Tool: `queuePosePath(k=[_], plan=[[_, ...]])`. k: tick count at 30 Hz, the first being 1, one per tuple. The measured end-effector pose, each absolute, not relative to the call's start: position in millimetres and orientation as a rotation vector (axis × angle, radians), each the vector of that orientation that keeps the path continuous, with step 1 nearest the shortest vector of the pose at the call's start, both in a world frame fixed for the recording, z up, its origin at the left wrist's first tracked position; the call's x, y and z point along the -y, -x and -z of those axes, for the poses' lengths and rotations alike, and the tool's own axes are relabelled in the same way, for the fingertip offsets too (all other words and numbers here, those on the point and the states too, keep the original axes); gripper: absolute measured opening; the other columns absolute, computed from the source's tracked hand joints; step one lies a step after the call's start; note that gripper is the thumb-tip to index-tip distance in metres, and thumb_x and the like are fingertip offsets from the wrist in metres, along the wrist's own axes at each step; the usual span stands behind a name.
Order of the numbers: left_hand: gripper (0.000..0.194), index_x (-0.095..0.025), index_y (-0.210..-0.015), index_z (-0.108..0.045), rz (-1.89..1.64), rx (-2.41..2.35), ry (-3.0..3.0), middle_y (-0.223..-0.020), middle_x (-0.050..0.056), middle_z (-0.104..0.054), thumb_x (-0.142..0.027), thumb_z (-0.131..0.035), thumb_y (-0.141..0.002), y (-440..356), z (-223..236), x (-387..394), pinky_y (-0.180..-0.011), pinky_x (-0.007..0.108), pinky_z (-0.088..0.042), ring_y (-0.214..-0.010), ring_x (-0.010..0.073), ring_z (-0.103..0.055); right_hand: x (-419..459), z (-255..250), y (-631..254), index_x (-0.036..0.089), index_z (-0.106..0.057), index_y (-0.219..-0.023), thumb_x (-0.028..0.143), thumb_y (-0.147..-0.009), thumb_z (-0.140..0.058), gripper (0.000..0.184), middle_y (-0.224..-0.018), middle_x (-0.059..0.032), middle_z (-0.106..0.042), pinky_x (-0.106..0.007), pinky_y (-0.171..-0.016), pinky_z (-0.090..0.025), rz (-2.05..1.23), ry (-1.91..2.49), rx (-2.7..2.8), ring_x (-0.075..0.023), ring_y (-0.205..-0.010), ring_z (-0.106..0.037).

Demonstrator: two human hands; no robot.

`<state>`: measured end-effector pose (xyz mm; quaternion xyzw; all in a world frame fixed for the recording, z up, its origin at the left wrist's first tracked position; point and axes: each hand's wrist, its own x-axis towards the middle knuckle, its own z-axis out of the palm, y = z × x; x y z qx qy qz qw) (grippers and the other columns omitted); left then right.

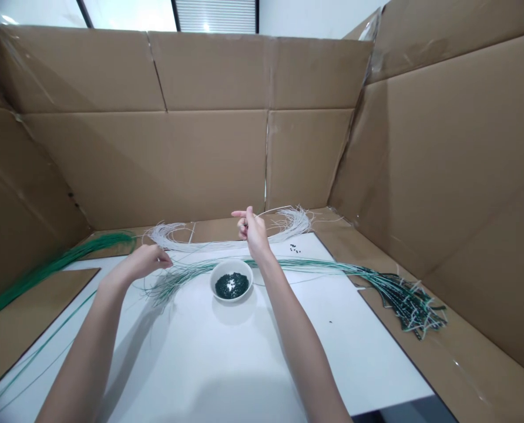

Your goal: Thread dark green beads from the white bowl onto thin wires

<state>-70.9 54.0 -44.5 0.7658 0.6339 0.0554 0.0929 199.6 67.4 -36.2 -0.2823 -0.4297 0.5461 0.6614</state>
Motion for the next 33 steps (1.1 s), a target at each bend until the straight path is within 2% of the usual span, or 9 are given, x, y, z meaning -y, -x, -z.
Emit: queuePosePath(k=[14,16,18,20,22,25,28,31,33], plan=[[0.015,-0.019,-0.065,-0.069,-0.005,-2.03,-2.183,-0.074,0.008,-0.069,-0.017,-0.054,-0.062,87,41,-50,-0.065,0.029,-0.043,-0.073,0.0239,-0.063,-69,38,-207,0.014,-0.063,-0.073,0.061,-0.07,-0.052,0.048,-0.047,0.0063,-0.033,-0.017,-0.034,-0.016,-1.224,0.639,0.954,-0.0034,-0.039,-0.022],[0.019,-0.016,-0.075,-0.069,-0.023,-2.054,-2.192,-0.081,0.012,-0.068,-0.018,-0.055,-0.063,83,37,-44,-0.07,0.033,-0.044,-0.08,0.0281,-0.062,-70,39,-204,0.014,-0.063,-0.073,0.061,-0.069,-0.052,0.049,-0.047,0.0064,-0.033,-0.017,-0.035,-0.016,-1.219,0.638,0.959,-0.0035,-0.039,-0.022],[0.038,-0.014,-0.1,-0.064,-0.085,-2.035,-2.241,-0.104,0.015,-0.063,-0.023,-0.058,-0.064,70,32,-36,-0.082,0.037,-0.042,-0.099,0.0314,-0.056,-70,41,-197,0.014,-0.064,-0.074,0.063,-0.069,-0.05,0.051,-0.047,0.006,-0.034,-0.018,-0.036,-0.018,-1.222,0.646,0.988,-0.004,-0.039,-0.023],[0.06,-0.02,-0.126,-0.043,-0.222,-1.897,-2.351,-0.132,0.008,-0.044,-0.032,-0.056,-0.07,49,25,-26,-0.097,0.034,-0.033,-0.121,0.0254,-0.039,-67,43,-187,0.015,-0.065,-0.073,0.065,-0.07,-0.045,0.055,-0.048,0.004,-0.04,-0.019,-0.038,-0.024,-1.222,0.67,1.061,-0.0052,-0.04,-0.029],[0.06,-0.022,-0.133,-0.03,-0.643,-1.562,-2.382,-0.14,0.007,-0.033,-0.04,-0.047,-0.078,21,21,-17,-0.101,0.037,-0.029,-0.126,0.0237,-0.032,-63,44,-176,0.015,-0.066,-0.074,0.066,-0.074,-0.038,0.058,-0.056,-0.0004,-0.05,-0.021,-0.046,-0.034,-1.187,0.697,1.183,-0.008,-0.048,-0.041],[0.06,-0.021,-0.134,-0.027,-0.951,-1.232,-2.189,-0.138,0.009,-0.036,-0.04,-0.047,-0.08,-20,19,-13,-0.103,0.038,-0.028,-0.126,0.023,-0.034,-53,42,-166,0.018,-0.068,-0.087,0.063,-0.08,-0.028,0.061,-0.082,-0.0062,-0.063,-0.027,-0.071,-0.043,-1.03,0.765,1.377,-0.0149,-0.077,-0.054],[0.057,-0.017,-0.13,-0.032,-1.153,-0.976,-1.881,-0.134,0.013,-0.04,-0.033,-0.05,-0.079,-48,21,-18,-0.097,0.037,-0.036,-0.119,0.0229,-0.044,-46,39,-165,0.025,-0.062,-0.106,0.06,-0.083,-0.021,0.058,-0.113,-0.0051,-0.055,-0.033,-0.094,-0.034,-0.857,0.89,1.464,-0.0188,-0.107,-0.046],[0.042,-0.012,-0.116,-0.05,-1.159,-0.788,-1.729,-0.114,0.014,-0.058,-0.027,-0.053,-0.077,-59,19,-22,-0.091,0.036,-0.042,-0.102,0.0217,-0.056,-45,39,-168,0.033,-0.054,-0.117,0.058,-0.084,-0.018,0.054,-0.131,-0.0012,-0.039,-0.038,-0.101,-0.027,-0.799,0.969,1.464,-0.0205,-0.121,-0.034],[0.031,-0.009,-0.101,-0.059,-1.184,-0.8,-1.682,-0.092,0.011,-0.065,-0.026,-0.055,-0.075,-60,18,-23,-0.083,0.034,-0.046,-0.084,0.0189,-0.061,-47,39,-169,0.034,-0.049,-0.121,0.057,-0.085,-0.018,0.053,-0.133,-0.0012,-0.038,-0.039,-0.099,-0.029,-0.809,0.95,1.494,-0.0211,-0.12,-0.036]])
